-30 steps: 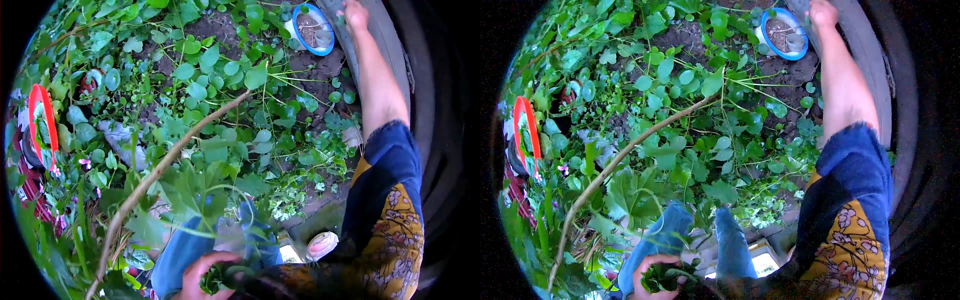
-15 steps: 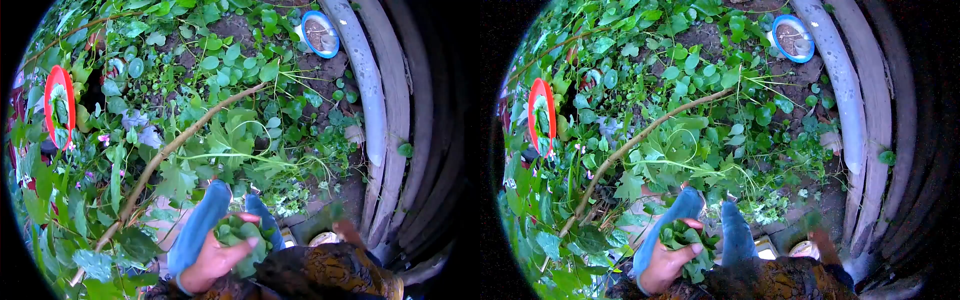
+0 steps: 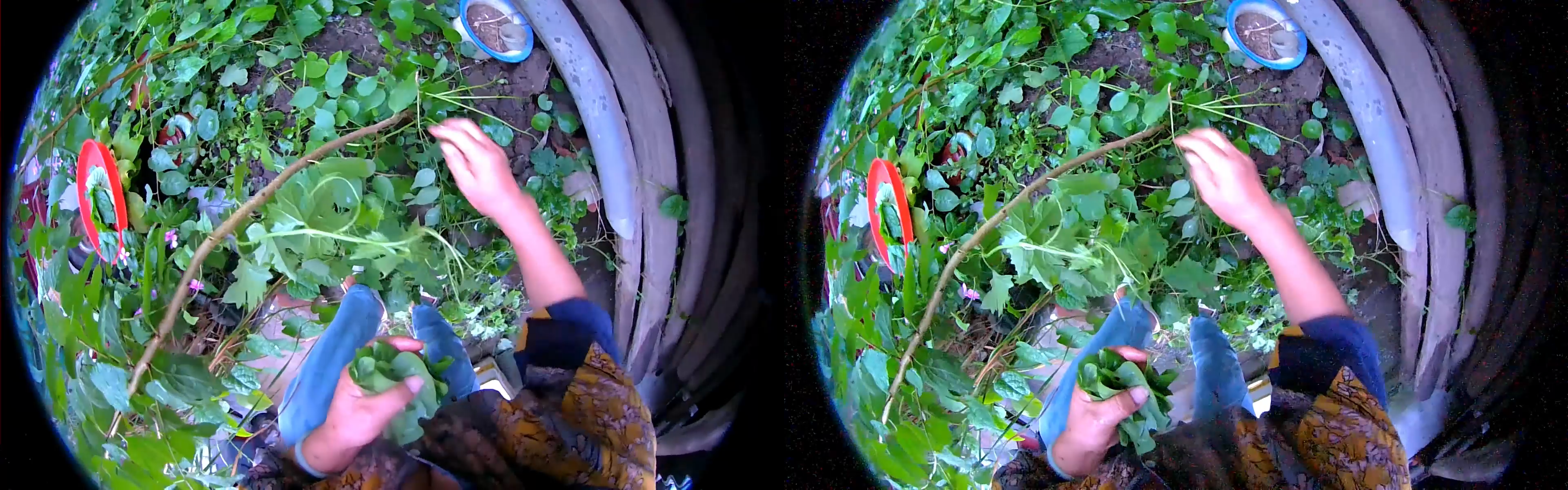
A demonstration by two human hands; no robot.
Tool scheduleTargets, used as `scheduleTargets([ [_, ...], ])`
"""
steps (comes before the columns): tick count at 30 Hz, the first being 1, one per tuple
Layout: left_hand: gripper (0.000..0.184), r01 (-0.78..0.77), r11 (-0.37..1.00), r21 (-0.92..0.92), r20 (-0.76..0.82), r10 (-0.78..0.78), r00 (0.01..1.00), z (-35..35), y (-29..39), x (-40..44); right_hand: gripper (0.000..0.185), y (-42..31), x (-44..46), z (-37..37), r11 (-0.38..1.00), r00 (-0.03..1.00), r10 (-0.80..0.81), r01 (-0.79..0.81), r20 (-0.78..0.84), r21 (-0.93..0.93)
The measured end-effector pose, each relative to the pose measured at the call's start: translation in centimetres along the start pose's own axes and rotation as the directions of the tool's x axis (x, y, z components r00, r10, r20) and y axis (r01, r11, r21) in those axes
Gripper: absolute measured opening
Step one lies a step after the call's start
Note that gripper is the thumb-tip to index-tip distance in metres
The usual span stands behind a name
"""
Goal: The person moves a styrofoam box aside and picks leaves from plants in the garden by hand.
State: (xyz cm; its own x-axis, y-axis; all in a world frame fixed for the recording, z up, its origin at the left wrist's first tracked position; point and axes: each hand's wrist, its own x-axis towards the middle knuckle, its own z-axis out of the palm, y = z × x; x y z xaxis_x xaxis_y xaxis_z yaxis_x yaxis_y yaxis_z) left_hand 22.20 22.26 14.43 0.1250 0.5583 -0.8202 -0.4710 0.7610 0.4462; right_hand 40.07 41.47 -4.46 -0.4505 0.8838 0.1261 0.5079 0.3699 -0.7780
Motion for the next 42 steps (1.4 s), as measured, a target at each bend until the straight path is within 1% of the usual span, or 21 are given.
scheduleTargets([
  [2,0.036,-0.008,1.0,-0.015,-0.004,0.008,1.0,0.0,-0.3,-0.2,0.029,-0.2,3.7,1.2,0.999,0.992,-0.012,0.018,0.125,-0.052],
  [4,0.037,-0.01,1.0,-0.018,-0.007,0.01,1.0,0.3,-0.6,-0.2,0.033,1.1,5.9,2.8,0.966,0.97,0.04,0.023,0.24,-0.258],
  [9,0.039,-0.011,1.0,0.002,-0.068,0.012,0.998,0.7,-1.1,-0.3,0.014,1.7,4.9,3.8,0.931,0.935,0.18,-0.062,0.305,-0.361],
  [12,0.04,-0.006,0.998,-0.061,-0.13,-0.002,0.991,0.9,-1.0,-0.2,0.009,2.9,0.6,5.0,0.978,0.999,-0.036,0.03,-0.022,-0.207],
  [18,0.044,0.002,1.0,0.024,-0.181,0.003,0.983,1.2,-1.9,0.2,0.011,3.1,-3.0,4.3,0.986,0.918,0.144,-0.101,-0.37,0.135],
  [20,0.047,0.033,0.998,0.049,-0.203,-0.022,0.979,1.1,-2.0,0.2,0.014,4.4,-4.2,3.7,0.877,0.792,0.429,-0.251,-0.433,0.41],
  [21,0.048,0.048,0.998,0.047,-0.209,-0.038,0.977,1.1,-2.0,0.3,0.017,4.8,-5.3,2.8,0.702,0.693,0.638,-0.344,-0.336,0.623],
  [22,0.048,0.067,0.997,0.043,-0.216,-0.057,0.975,1.0,-2.2,0.2,0.021,6.4,-6.6,1.4,0.561,0.651,0.746,-0.502,-0.14,0.658],
  [23,0.049,0.054,0.993,0.101,-0.258,-0.026,0.966,1.1,-2.6,0.2,0.023,7.3,-8.5,0.9,0.692,0.683,0.716,-0.668,-0.143,0.275],
  [24,0.049,0.074,0.992,0.104,-0.253,-0.046,0.966,1.2,-2.6,0.2,0.025,8.0,-10.1,0.9,0.698,0.717,0.687,-0.697,-0.121,-0.163],
  [27,0.042,0.091,0.996,0.023,-0.171,-0.086,0.982,0.8,-2.4,0.3,0.027,5.9,-12.9,0.4,0.685,0.749,0.547,-0.657,-0.373,-0.315],
  [31,0.042,0.071,0.994,0.084,-0.132,-0.06,0.989,1.2,-2.2,0.8,0.023,4.9,-12.1,4.2,0.732,0.743,0.666,-0.631,-0.071,0.257],
  [32,0.042,0.071,0.995,0.076,-0.125,-0.062,0.99,1.2,-2.3,0.8,0.022,5.5,-11.1,6.0,0.597,0.692,0.711,-0.688,0.125,0.413],
  [34,0.042,0.084,0.994,0.073,-0.119,-0.075,0.99,1.1,-2.5,0.7,0.029,7.5,-9.3,11.9,0.576,0.773,0.628,-0.541,0.093,0.613],
  [35,0.041,0.092,0.993,0.079,-0.119,-0.082,0.99,1.0,-2.6,0.7,0.028,7.7,-8.2,14.6,0.504,0.76,0.642,-0.518,0.102,0.691],
  [36,0.041,0.098,0.991,0.087,-0.119,-0.087,0.989,0.8,-2.7,0.8,0.023,7.1,-6.3,15.4,0.157,0.677,0.677,-0.516,0.288,0.842],
  [37,0.041,0.093,0.991,0.1,-0.118,-0.081,0.99,0.7,-2.7,0.8,0.026,8.2,-5.5,18.3,0.026,0.669,0.666,-0.464,0.331,0.886],
  [38,0.041,0.085,0.99,0.111,-0.118,-0.072,0.99,0.5,-2.8,0.8,0.014,8.8,-4.9,21.6,-0.415,0.532,0.755,-0.063,0.382,0.908],
  [39,0.041,0.074,0.99,0.122,-0.116,-0.06,0.991,0.4,-2.8,0.9,0.008,10.9,-5.3,24.3,-0.23,0.652,0.713,-0.128,0.256,0.965],
  [41,0.041,0.148,0.976,0.16,-0.13,-0.128,0.983,-0.1,-2.7,0.8,0.007,13.7,-4.4,28.5,0.213,0.661,0.75,-0.212,-0.021,0.954],
  [42,0.041,0.184,0.966,0.181,-0.141,-0.159,0.977,-0.4,-2.6,0.9,0.008,15.1,-3.7,30.2,0.48,0.653,0.731,-0.283,-0.2,0.831],
])
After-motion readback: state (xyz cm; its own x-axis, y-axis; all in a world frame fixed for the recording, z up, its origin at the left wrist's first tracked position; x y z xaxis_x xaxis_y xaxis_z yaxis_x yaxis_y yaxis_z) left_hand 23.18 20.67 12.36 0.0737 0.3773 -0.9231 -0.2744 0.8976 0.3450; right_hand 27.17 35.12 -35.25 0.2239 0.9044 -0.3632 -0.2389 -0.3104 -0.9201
